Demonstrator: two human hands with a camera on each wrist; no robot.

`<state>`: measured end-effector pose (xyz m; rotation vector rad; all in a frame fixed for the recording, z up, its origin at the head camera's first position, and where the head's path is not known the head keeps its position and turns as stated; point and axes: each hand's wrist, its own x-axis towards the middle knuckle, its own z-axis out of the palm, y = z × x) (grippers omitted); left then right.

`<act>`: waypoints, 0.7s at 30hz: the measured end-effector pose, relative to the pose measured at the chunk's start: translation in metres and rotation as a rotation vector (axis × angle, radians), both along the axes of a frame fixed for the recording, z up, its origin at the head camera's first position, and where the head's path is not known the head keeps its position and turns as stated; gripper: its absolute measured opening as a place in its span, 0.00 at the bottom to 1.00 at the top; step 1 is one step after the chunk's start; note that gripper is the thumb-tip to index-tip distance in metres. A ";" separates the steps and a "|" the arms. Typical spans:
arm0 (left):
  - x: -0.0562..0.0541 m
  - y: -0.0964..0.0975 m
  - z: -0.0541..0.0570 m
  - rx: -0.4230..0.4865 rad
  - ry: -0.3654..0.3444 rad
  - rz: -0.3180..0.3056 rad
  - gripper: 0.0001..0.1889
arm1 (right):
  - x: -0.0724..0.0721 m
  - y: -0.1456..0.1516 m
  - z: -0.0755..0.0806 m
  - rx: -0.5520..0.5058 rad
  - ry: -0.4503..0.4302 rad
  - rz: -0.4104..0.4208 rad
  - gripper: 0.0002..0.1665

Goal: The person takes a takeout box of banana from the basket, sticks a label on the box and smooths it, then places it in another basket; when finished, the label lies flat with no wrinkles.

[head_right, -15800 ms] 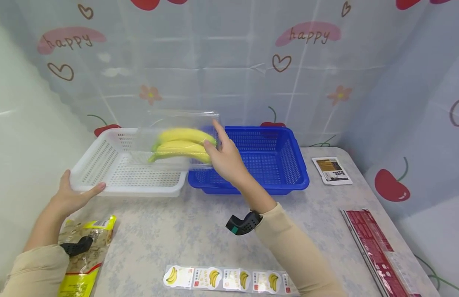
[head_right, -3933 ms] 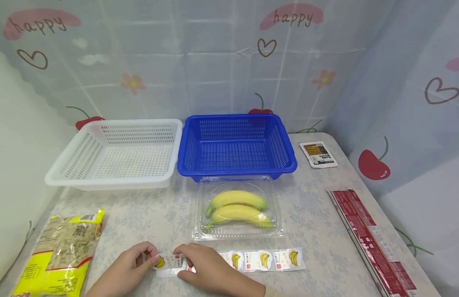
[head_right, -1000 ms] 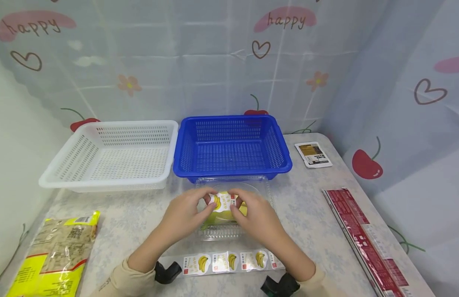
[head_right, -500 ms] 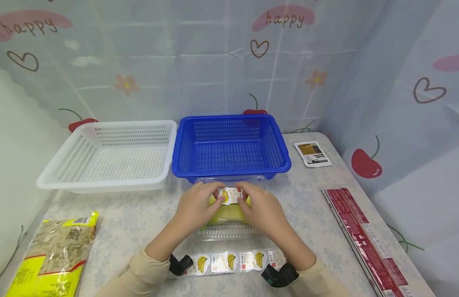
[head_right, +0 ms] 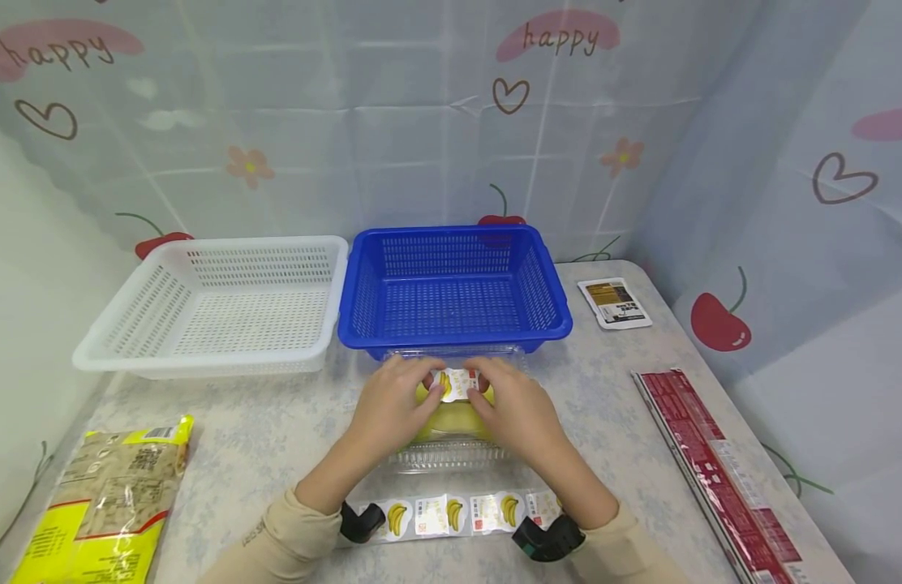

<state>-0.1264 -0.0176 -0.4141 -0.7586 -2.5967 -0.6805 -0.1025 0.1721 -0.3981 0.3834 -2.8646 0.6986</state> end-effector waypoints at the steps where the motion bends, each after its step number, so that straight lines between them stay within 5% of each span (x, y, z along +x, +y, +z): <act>1: 0.000 0.000 -0.001 0.004 0.003 -0.001 0.11 | 0.000 0.000 0.000 -0.002 -0.001 0.000 0.20; 12: 0.001 -0.002 -0.004 0.007 0.021 -0.001 0.12 | -0.001 0.002 -0.003 -0.015 -0.018 0.005 0.20; 21: 0.001 -0.003 -0.005 -0.009 -0.031 0.015 0.14 | -0.002 0.004 -0.007 -0.015 -0.006 0.013 0.19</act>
